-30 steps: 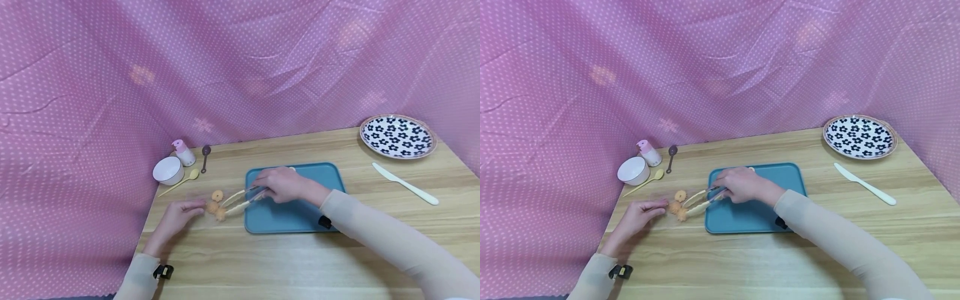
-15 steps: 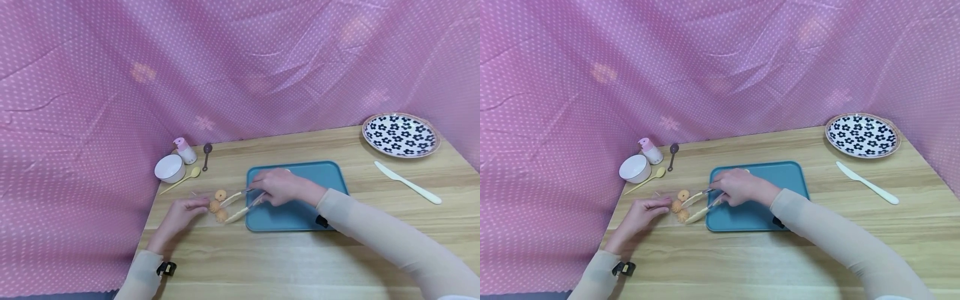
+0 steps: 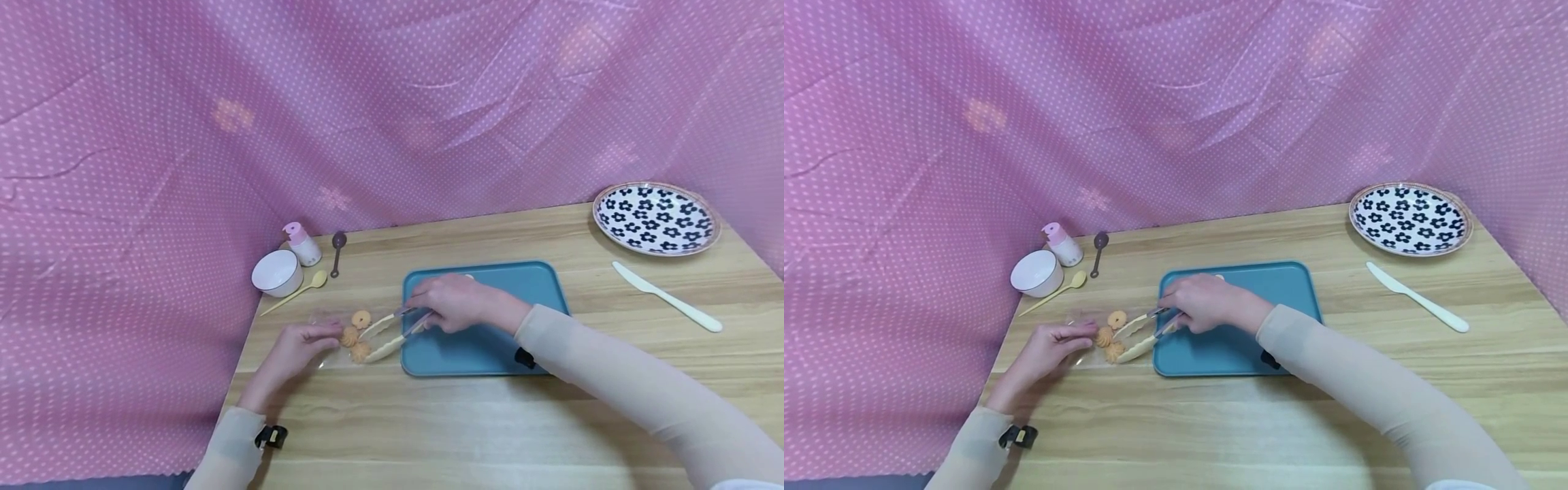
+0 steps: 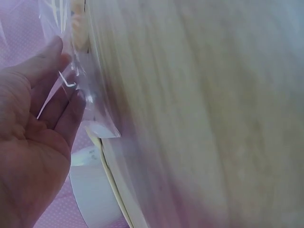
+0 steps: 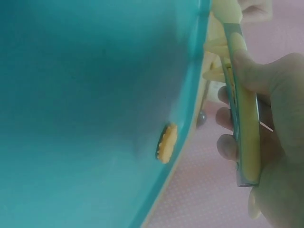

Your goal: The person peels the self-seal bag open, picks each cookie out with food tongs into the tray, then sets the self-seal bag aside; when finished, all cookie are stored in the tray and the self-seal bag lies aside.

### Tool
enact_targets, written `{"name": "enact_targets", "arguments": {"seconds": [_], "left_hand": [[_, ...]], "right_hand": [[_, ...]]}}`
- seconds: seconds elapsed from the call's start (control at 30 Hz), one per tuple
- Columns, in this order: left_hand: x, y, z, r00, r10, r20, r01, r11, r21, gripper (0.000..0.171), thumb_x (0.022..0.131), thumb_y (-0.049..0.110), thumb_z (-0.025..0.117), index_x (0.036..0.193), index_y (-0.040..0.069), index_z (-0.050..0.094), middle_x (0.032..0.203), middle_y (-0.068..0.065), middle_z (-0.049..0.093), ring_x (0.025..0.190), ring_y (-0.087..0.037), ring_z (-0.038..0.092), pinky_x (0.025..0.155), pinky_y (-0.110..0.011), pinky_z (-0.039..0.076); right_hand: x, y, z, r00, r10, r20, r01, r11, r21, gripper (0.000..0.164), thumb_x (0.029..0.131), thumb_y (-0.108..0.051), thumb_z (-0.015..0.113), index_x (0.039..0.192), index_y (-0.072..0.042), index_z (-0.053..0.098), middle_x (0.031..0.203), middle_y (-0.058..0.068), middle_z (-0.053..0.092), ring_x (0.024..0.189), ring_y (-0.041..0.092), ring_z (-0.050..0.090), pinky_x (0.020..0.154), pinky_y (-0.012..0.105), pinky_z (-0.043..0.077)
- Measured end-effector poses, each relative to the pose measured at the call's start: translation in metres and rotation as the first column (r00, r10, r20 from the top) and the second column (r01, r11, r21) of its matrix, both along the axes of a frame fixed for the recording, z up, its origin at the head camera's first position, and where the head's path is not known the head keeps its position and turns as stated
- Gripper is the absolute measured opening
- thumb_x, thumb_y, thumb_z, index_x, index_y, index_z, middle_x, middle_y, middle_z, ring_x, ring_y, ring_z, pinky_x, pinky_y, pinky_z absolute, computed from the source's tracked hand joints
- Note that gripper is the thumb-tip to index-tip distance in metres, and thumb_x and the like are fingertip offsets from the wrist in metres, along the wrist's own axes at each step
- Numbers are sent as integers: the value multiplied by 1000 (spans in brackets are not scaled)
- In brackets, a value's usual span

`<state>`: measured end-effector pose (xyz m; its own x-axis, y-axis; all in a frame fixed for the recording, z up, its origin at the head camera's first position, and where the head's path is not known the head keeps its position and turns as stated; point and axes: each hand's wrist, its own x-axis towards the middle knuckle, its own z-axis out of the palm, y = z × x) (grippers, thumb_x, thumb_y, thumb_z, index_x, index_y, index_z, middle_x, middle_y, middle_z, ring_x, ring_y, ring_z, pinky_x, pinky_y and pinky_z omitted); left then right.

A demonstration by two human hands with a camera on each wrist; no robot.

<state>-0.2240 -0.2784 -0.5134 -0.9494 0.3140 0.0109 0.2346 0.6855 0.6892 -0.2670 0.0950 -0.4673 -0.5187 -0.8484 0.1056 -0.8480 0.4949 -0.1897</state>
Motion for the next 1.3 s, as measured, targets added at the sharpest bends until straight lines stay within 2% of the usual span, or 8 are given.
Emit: {"name": "enact_targets", "arguments": {"seconds": [0.17, 0.43, 0.7, 1.13, 1.3], "left_hand": [[0, 0, 1, 1000, -20, -20, 20, 1000, -10, 22, 88, 22, 78, 110, 24, 79, 127, 5, 74, 123, -14, 69, 115, -37, 47], [1, 0, -1, 999, -30, -37, 29, 999, -27, 22, 88, 20, 78, 110, 24, 79, 125, 3, 75, 120, -18, 70, 111, -40, 52], [1, -1, -1, 998, -45, -48, 41, 997, -72, 21, 89, 23, 78, 109, 28, 79, 126, 4, 75, 121, -17, 70, 111, -41, 52], [1, -4, 0, 995, -77, -60, 73, 996, -58, 21, 90, 18, 76, 110, 24, 79, 127, -1, 74, 123, -21, 69, 111, -42, 52], [1, -6, -2, 998, -50, -38, 49, 998, -47, 20, 89, 20, 77, 108, 26, 79, 128, 0, 74, 124, -19, 69, 113, -40, 51]], "right_hand": [[0, 0, 1, 1000, 8, 12, -8, 1000, -7, 42, 93, -27, 73, 134, -21, 65, 122, -6, 72, 117, 12, 66, 102, 37, 58], [4, 4, 3, 1000, 9, 3, -9, 1000, -24, 40, 92, -24, 74, 132, -21, 66, 122, -5, 72, 117, 14, 67, 101, 37, 59], [7, 10, 5, 1000, -10, -9, 10, 999, -38, 40, 93, -25, 73, 132, -20, 67, 124, -4, 71, 117, 14, 66, 99, 37, 60], [5, 22, 6, 999, -43, -14, 43, 998, -51, 42, 93, -25, 73, 133, -18, 66, 133, 1, 69, 126, 19, 65, 105, 41, 58], [4, 30, 5, 998, -57, -15, 56, 997, -53, 40, 93, -25, 74, 132, -20, 67, 133, -2, 69, 125, 17, 65, 104, 40, 58]]}}
